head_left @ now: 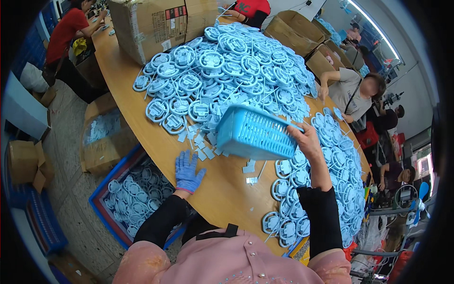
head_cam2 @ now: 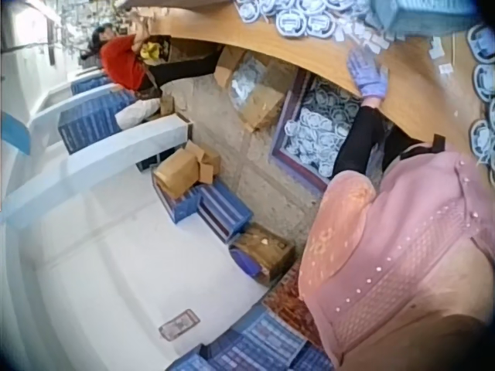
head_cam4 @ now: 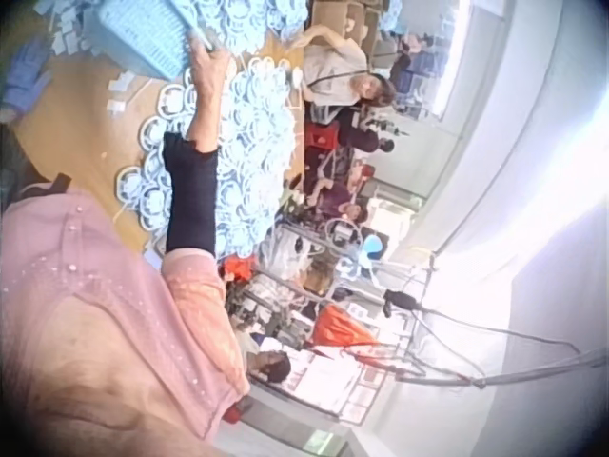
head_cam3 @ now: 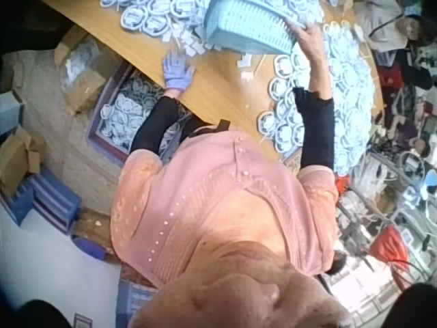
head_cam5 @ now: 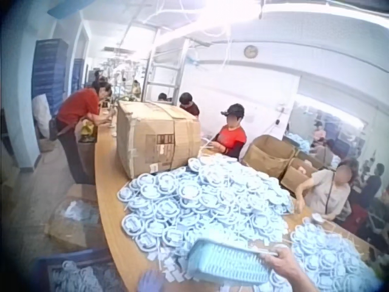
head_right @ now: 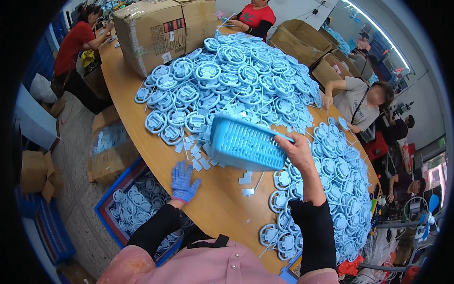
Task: The person picks up a blue basket, fills it with blue plastic pieces from a cardboard box, and returns to a table. There, they attach the blue plastic pieces to the center of blue plastic frames by hand and place the assembled items on the table.
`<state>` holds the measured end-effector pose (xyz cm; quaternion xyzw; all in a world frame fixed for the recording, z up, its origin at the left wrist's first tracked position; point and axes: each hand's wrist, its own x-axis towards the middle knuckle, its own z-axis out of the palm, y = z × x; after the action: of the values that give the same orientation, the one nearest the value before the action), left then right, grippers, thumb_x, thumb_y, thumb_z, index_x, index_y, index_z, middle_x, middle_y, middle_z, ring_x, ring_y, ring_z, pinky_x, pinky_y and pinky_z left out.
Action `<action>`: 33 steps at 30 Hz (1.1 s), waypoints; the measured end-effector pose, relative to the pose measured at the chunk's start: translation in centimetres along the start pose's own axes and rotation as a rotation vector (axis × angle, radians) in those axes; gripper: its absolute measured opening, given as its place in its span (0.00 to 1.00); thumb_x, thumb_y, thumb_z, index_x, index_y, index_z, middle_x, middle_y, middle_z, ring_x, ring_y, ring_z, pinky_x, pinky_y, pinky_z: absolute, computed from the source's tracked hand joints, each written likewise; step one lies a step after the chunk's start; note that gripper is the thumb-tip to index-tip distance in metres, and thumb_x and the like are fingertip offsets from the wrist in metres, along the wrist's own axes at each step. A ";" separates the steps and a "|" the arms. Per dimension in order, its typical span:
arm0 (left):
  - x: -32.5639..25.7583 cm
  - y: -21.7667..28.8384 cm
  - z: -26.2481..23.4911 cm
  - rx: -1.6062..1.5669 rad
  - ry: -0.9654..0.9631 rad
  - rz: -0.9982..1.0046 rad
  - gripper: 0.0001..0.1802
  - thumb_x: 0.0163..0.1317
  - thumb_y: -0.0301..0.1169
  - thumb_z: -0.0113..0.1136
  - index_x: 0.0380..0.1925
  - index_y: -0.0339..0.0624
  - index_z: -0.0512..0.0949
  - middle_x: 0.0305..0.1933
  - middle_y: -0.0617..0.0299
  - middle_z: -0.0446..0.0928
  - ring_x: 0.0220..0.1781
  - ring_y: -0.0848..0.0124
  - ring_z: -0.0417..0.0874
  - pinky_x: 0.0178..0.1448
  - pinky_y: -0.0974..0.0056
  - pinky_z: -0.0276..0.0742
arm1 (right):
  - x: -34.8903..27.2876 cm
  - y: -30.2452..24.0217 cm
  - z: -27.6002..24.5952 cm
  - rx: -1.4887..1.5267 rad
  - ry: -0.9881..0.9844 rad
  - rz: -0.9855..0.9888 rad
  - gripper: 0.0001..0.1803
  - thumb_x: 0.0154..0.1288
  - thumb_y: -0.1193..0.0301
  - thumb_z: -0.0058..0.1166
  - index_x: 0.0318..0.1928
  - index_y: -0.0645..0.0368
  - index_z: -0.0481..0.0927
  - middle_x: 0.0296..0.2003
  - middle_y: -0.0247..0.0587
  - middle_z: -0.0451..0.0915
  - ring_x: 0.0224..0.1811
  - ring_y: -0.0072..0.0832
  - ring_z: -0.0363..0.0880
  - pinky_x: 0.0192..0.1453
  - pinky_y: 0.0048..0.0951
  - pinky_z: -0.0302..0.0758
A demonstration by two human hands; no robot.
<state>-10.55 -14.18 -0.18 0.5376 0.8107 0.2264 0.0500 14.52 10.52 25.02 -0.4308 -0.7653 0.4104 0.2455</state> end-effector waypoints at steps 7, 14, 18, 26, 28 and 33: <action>-1.0 1.7 0.4 0.052 -0.023 0.009 0.46 0.52 0.56 0.61 0.67 0.42 0.61 0.73 0.44 0.51 0.75 0.46 0.47 0.75 0.42 0.35 | -1.7 -1.5 -2.6 0.122 0.094 -0.004 0.15 0.63 0.61 0.60 0.33 0.62 0.83 0.23 0.24 0.76 0.24 0.11 0.67 0.29 0.18 0.63; -0.6 4.3 0.4 0.051 -0.138 0.099 0.46 0.54 0.63 0.54 0.67 0.46 0.62 0.75 0.45 0.46 0.76 0.45 0.40 0.75 0.41 0.30 | -4.7 -2.0 -2.8 0.022 0.093 0.092 0.16 0.64 0.60 0.59 0.35 0.62 0.84 0.24 0.25 0.77 0.25 0.13 0.68 0.29 0.20 0.64; -1.4 2.9 1.9 0.109 0.041 0.134 0.48 0.52 0.58 0.59 0.68 0.42 0.59 0.75 0.45 0.46 0.76 0.43 0.41 0.75 0.44 0.35 | -9.2 -2.3 -1.8 -0.001 0.029 0.077 0.14 0.60 0.62 0.61 0.37 0.61 0.85 0.24 0.29 0.80 0.27 0.16 0.72 0.32 0.24 0.69; -0.8 0.9 7.1 0.142 -0.091 0.194 0.38 0.60 0.56 0.51 0.65 0.46 0.62 0.69 0.53 0.61 0.71 0.54 0.58 0.71 0.48 0.49 | -28.2 -2.5 -4.2 -0.224 0.322 -0.137 0.18 0.45 0.63 0.71 0.22 0.60 0.75 0.24 0.39 0.74 0.28 0.36 0.74 0.30 0.33 0.69; -1.4 5.0 2.9 0.418 -0.204 0.085 0.46 0.59 0.59 0.52 0.71 0.46 0.52 0.75 0.51 0.49 0.76 0.55 0.49 0.74 0.49 0.43 | -34.1 -3.0 -5.6 -0.298 0.435 -0.136 0.18 0.44 0.63 0.72 0.22 0.60 0.74 0.25 0.40 0.74 0.31 0.36 0.75 0.33 0.33 0.70; -1.8 3.1 4.2 0.380 -0.099 0.153 0.46 0.60 0.59 0.51 0.71 0.45 0.52 0.74 0.49 0.51 0.75 0.53 0.50 0.74 0.50 0.46 | -46.9 -4.2 -7.9 -0.447 0.704 -0.119 0.17 0.40 0.68 0.72 0.22 0.60 0.73 0.26 0.39 0.74 0.37 0.39 0.77 0.40 0.36 0.72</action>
<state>-5.81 -13.52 -2.98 0.6079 0.7921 0.0460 -0.0300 42.19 -27.81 31.81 -0.5426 -0.7284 0.0472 0.4157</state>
